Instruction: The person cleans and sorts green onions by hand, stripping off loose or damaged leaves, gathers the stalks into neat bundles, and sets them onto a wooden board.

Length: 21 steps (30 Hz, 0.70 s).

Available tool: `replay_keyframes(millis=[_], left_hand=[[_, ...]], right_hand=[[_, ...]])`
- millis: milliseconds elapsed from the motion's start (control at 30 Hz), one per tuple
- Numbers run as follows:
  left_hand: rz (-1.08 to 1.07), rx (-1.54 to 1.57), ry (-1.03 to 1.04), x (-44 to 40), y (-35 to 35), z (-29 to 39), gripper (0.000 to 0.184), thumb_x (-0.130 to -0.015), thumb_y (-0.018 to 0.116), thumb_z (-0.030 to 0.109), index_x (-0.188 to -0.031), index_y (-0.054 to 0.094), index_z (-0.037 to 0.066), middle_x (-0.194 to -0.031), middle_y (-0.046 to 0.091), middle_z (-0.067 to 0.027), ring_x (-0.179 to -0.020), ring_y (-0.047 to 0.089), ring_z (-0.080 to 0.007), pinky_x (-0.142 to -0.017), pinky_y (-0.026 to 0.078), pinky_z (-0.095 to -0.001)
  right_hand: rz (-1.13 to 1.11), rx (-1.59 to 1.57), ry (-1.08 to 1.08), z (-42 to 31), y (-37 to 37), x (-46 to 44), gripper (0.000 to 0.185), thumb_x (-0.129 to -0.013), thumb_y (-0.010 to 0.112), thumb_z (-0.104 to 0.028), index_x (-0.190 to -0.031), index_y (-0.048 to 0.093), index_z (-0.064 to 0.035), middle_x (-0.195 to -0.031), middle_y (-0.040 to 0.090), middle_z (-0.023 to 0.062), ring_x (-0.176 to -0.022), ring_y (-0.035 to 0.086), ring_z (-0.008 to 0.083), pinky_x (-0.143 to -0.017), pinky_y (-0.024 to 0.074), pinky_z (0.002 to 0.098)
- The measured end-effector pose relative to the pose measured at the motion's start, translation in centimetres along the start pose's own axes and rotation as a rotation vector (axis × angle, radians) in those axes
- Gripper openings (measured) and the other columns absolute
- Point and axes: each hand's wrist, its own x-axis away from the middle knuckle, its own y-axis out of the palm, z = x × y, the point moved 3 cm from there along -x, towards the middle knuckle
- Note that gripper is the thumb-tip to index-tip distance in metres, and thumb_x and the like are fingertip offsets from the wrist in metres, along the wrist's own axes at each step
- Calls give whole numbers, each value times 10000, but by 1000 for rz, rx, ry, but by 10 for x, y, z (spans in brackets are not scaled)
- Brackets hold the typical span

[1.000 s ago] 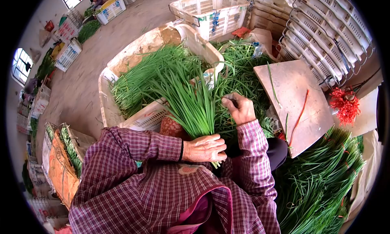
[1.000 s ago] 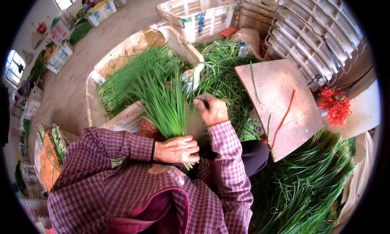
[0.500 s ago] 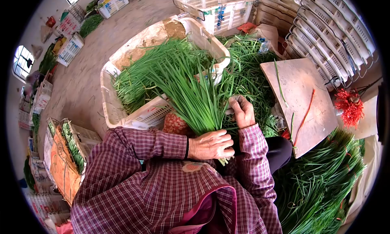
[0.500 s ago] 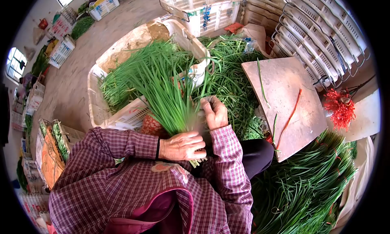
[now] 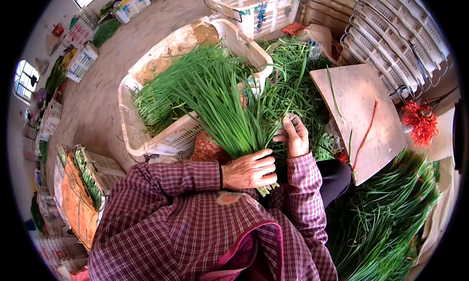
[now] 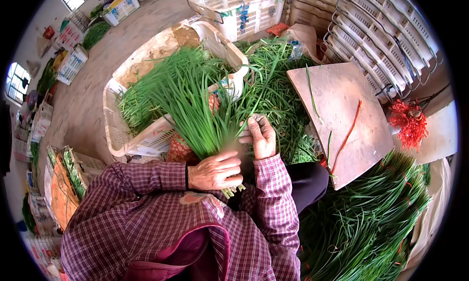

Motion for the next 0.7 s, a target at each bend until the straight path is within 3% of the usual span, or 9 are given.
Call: replay_keyframes(millis=[100, 133, 367, 400, 567, 700], left_hand=[[40, 7, -2, 6, -1, 2, 183, -691, 624, 207, -815, 555, 91, -786, 506, -43, -915, 542, -233, -955, 422, -465], [100, 14, -10, 3, -5, 2, 105, -741, 597, 141, -763, 505, 95, -726, 442, -22, -815, 510, -186, -988, 394, -451], [123, 10, -9, 9, -4, 3, 103, -747, 617, 130, -790, 530, 94, -726, 446, -19, -810, 518, -178, -975, 406, -440], [92, 12, -7, 15, -1, 4, 148, -696, 641, 162, -820, 592, 99, -804, 528, -36, -904, 556, -221, -929, 436, -456], [104, -4, -44, 31, -3, 8, 146, -707, 636, 143, -850, 604, 131, -848, 557, -7, -899, 567, -178, -907, 438, -426], [129, 2, -80, 38, -5, 10, 142, -718, 632, 147, -859, 610, 144, -856, 566, -3, -919, 574, -176, -912, 435, -428]], right_hand=[[-62, 8, 24, -2, 6, 2, 256, -955, 497, -204, -1114, 565, -16, -869, 621, 30, -684, 593, 90, -580, 497, 205], [-80, 9, 32, -1, 5, 1, 256, -955, 497, -202, -1115, 569, -15, -874, 619, 28, -693, 592, 89, -588, 495, 204], [-166, 34, -2, -2, 10, 4, 246, -956, 497, -187, -1129, 577, -31, -905, 613, 12, -769, 595, 92, -636, 490, 202], [-200, 43, -7, -1, 11, 4, 238, -957, 488, -165, -1142, 576, -44, -931, 611, 4, -788, 596, 89, -641, 487, 198], [-98, 280, -101, -1, 3, -1, 236, -940, 461, -98, -1124, 599, -47, -908, 618, -10, -747, 585, 50, -610, 449, 162], [-58, 424, -173, 6, -1, -7, 211, -903, 497, -76, -1059, 633, -41, -856, 648, 36, -744, 605, 95, -634, 479, 227]])
